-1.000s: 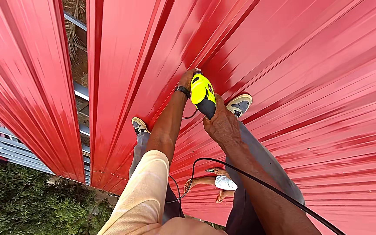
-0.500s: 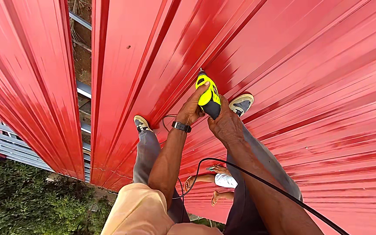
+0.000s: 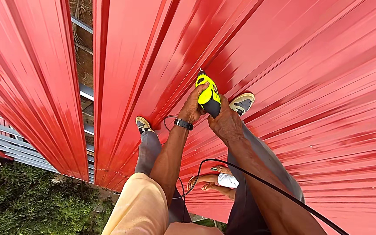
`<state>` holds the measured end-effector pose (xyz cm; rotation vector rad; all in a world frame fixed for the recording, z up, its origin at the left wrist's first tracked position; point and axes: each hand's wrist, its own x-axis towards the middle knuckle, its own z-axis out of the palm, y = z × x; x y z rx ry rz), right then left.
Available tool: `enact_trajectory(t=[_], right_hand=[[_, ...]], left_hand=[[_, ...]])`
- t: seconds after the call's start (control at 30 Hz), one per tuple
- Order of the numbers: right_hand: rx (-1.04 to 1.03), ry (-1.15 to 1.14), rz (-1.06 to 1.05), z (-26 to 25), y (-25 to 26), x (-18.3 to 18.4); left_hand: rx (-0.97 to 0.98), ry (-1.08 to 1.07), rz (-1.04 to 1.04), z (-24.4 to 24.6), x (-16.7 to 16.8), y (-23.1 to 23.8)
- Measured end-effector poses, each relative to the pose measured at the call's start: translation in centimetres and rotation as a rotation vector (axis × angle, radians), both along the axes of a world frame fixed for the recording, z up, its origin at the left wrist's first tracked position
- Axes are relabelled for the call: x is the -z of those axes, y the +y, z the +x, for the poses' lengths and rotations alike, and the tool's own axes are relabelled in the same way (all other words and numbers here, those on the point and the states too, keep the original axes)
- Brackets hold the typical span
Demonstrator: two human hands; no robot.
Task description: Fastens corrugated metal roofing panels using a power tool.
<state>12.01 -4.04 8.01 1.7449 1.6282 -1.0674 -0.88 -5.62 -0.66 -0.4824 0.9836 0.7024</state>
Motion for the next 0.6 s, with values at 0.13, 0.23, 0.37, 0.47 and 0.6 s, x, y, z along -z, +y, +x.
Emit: enact_trajectory(t=[0.13,0.23,0.37,0.47,0.6], right_hand=[[0.003,-0.006,-0.008,-0.1,0.1,0.5],[0.007,-0.008,-0.019,-0.3,0.2,0.7],[0.011,-0.001,-0.029,-0.2,0.3,1.2],[0.012,-0.011,-0.036,-0.5,0.6,0.9],[0.016,-0.029,-0.044,-1.0,0.7,0.7]], left_hand=[[-0.017,0.000,0.005,0.0,0.5,0.0],[-0.035,-0.005,0.023,0.1,1.4,-0.2],[-0.052,0.005,0.008,0.3,1.8,0.0],[-0.059,-0.039,0.009,0.0,1.7,0.2],[-0.040,-0.064,-0.004,-0.5,1.6,0.4]])
